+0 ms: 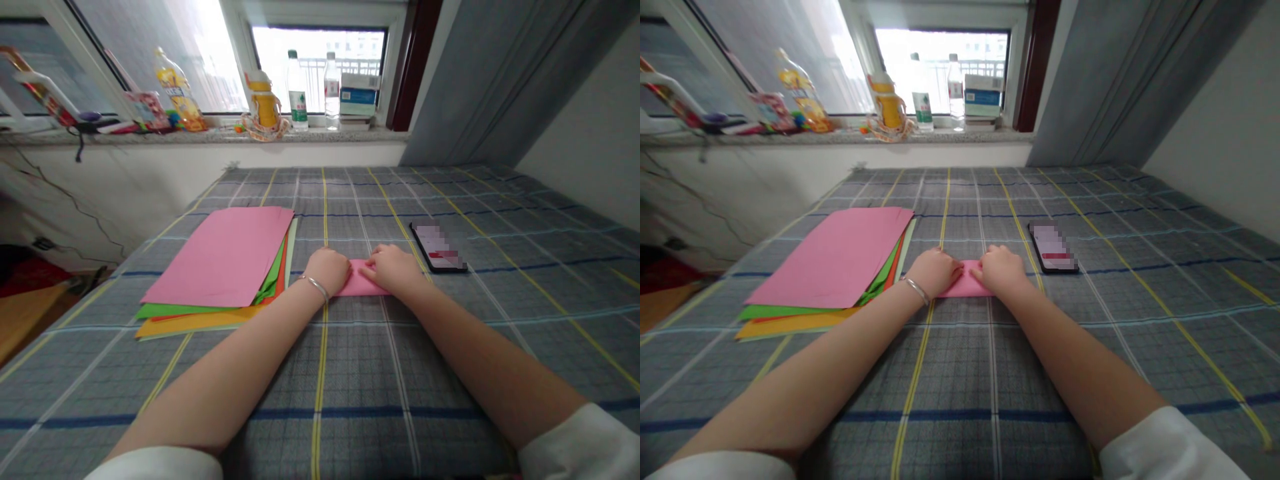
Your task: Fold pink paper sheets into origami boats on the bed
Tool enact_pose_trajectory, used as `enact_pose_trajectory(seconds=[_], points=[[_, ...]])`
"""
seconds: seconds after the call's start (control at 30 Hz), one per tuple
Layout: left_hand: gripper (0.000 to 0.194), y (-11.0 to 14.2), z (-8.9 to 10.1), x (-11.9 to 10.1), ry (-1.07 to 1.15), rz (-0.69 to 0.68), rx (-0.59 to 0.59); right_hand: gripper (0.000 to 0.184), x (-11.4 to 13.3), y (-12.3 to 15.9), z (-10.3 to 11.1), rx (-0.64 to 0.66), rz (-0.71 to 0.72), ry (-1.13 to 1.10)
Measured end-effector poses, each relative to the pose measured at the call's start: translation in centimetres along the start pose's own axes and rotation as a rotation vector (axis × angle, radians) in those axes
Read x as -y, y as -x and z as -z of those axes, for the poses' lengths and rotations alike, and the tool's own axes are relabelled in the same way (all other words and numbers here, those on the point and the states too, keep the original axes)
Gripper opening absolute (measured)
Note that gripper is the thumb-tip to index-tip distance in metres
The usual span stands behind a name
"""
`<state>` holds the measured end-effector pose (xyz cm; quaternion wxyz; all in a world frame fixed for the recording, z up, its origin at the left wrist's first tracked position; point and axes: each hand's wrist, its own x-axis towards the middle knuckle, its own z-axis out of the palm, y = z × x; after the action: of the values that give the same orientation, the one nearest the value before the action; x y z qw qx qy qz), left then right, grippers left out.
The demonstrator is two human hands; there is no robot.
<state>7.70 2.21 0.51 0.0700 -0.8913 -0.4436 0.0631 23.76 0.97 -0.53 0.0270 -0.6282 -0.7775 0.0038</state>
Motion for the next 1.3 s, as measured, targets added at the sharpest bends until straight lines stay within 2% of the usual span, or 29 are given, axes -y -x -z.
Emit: enact_pose_trajectory(seconds=[0.2,0.33,0.5,0.67,0.8,1.0,1.13,1.3], points=[[0.031,0.3,-1.3,-0.9,0.021,0.030,-0.085,0.053,1.1,1.1,-0.6,-0.056,0.024,0.080],[0.026,0.7,-2.3,-1.3,0.033,0.032,-0.190,0.052,1.1,1.6,-1.3,-0.114,0.026,0.079],[0.034,1.3,-3.2,-1.5,0.025,0.000,-0.266,0.051,0.9,2.2,-1.7,-0.144,0.059,0.056],[0.041,1.8,-3.8,-1.4,0.031,-0.005,-0.274,0.056,0.5,2.4,-1.7,-0.129,0.080,0.039],[0.048,2.3,-4.5,-1.2,0.048,0.007,-0.265,0.071,-0.2,2.1,-2.7,-0.092,0.104,-0.007],[0.055,2.3,-5.1,-0.8,0.088,-0.010,-0.184,0.088,-1.2,1.5,-4.2,0.058,0.108,-0.076],[0.063,2.1,-5.2,-0.5,0.111,-0.016,-0.163,0.103,-1.5,1.5,-4.1,0.075,0.134,-0.076],[0.070,2.3,-5.2,-0.1,0.117,-0.044,-0.140,0.107,-1.8,1.8,-3.8,0.081,0.152,-0.071]])
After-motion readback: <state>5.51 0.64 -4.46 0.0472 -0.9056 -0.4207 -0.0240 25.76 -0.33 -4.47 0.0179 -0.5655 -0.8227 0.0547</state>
